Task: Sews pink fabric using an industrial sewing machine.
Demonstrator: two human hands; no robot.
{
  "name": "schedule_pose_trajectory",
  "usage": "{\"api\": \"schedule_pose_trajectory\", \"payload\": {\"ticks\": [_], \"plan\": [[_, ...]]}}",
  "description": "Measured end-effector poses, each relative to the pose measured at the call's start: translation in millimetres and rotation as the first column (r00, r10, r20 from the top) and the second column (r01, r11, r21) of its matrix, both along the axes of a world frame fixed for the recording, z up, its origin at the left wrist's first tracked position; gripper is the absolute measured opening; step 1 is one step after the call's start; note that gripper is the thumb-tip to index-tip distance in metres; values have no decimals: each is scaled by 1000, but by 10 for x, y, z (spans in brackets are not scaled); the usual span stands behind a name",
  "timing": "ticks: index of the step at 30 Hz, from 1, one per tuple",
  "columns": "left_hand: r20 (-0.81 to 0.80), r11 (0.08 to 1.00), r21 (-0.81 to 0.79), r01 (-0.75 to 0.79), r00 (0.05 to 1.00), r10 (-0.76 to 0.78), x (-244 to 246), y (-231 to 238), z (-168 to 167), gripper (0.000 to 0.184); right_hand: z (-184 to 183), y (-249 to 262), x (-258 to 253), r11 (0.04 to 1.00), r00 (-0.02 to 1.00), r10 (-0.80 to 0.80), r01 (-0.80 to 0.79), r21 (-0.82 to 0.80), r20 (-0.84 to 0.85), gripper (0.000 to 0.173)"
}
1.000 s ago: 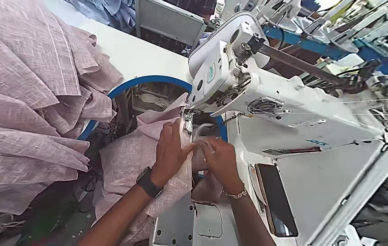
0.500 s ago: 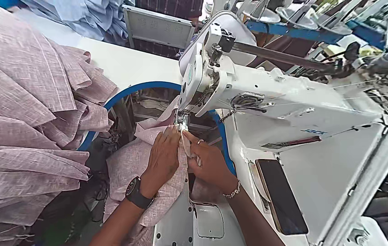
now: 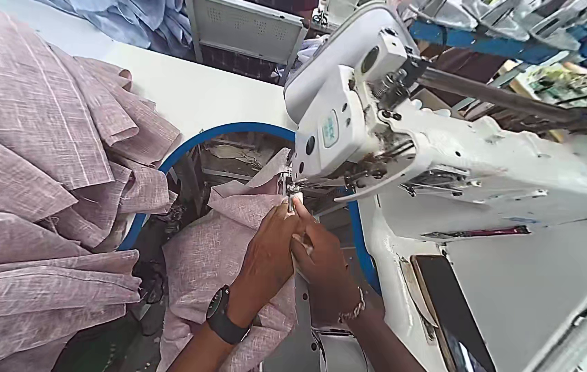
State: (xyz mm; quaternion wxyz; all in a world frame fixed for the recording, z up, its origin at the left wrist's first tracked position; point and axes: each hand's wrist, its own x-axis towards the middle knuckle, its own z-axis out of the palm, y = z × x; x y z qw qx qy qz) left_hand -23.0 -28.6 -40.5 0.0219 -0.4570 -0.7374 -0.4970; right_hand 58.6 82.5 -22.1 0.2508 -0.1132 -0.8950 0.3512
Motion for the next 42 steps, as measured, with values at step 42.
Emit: {"api": "schedule_pose_trajectory", "payload": {"ticks": [42], "plan": [[117,991,115,69,990,-82,517,-673,45,15,691,-723,725,950,932,21,-132,284,362,20]]}}
